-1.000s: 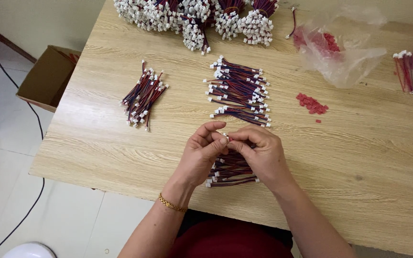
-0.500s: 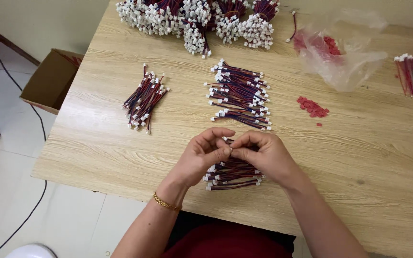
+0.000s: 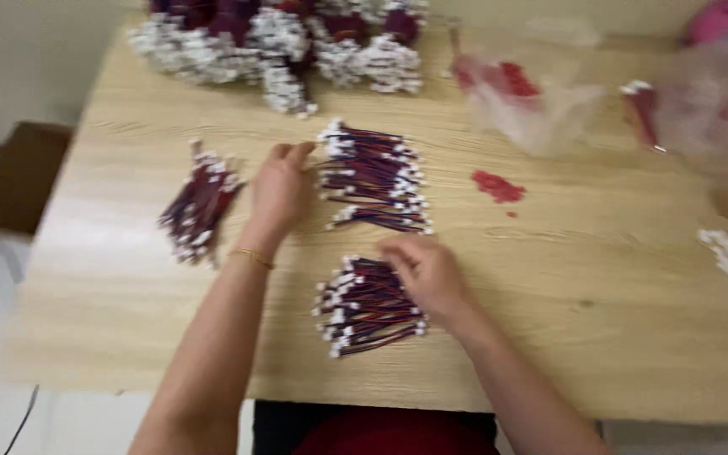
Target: Attaching red plastic clips to the ends of small wire bundles on a workbench
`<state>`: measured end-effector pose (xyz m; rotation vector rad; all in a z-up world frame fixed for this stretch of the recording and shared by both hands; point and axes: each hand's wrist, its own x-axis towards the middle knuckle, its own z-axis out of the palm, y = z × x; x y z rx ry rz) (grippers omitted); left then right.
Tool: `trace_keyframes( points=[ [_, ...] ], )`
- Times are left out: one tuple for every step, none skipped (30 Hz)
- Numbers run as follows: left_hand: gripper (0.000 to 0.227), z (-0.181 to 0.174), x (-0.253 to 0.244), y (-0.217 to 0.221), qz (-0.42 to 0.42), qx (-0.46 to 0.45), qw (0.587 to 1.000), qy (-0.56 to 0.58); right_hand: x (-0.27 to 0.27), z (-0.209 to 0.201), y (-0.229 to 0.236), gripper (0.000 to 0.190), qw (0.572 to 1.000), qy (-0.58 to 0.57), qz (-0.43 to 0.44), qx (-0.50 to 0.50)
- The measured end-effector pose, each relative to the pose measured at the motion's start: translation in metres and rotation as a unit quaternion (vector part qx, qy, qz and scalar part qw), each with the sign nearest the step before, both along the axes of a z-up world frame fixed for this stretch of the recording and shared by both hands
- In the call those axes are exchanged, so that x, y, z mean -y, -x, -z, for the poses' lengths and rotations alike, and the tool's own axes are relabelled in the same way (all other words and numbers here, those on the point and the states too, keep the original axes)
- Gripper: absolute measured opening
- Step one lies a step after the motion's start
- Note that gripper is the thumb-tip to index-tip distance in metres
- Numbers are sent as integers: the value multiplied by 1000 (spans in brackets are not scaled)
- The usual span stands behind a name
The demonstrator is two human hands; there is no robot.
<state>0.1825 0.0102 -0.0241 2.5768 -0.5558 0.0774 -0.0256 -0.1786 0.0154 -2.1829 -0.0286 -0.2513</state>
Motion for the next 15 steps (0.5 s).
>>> trace_keyframes(
  points=[
    [40, 10, 1, -7, 13, -4, 1000, 5, 22, 0, 6, 16, 1000, 5, 13, -4],
    [30, 19, 1, -15, 24, 20, 999, -18, 43, -1, 10, 17, 995, -28, 93, -9],
    [21, 29, 1, -23, 34, 44, 998, -40, 63, -1, 15, 18, 983, -61, 171, -13],
    [21, 26, 1, -20, 39, 43, 998, -36, 83, -2, 19, 18, 983, -56, 177, -13],
    [18, 24, 0, -18, 38, 42, 998, -13, 104, -2, 23, 18, 978, 23, 209, -10],
    [14, 21, -4, -16, 34, 41, 999, 8, 122, -3, 25, 19, 967, 100, 236, -6],
    [14, 14, -3, -7, 36, 40, 999, 11, 138, 10, 25, 19, 966, 103, 237, -7],
    [16, 5, -4, 1, 24, 33, 998, 41, 153, 23, 22, 21, 958, 164, 235, -19],
    [17, -3, -6, 9, 12, 25, 997, 72, 167, 35, 20, 23, 946, 224, 231, -30],
    [17, -15, -7, 18, 10, 27, 997, 72, 171, 37, 17, 23, 947, 224, 230, -28],
    [18, -26, -8, 28, -5, 13, 992, 122, 174, 39, 14, 21, 945, 238, 225, -30],
    [19, -38, -11, 37, -21, 0, 985, 171, 177, 41, 10, 20, 943, 250, 218, -30],
    [19, -43, -15, 44, -24, 3, 985, 170, 178, 42, 8, 20, 944, 249, 216, -27],
    [20, -48, -19, 52, -33, -33, 968, 245, 179, 42, 6, 16, 942, 257, 211, -51],
    [21, -52, -24, 61, -41, -68, 945, 318, 179, 43, 4, 15, 939, 265, 207, -74]
  ],
)
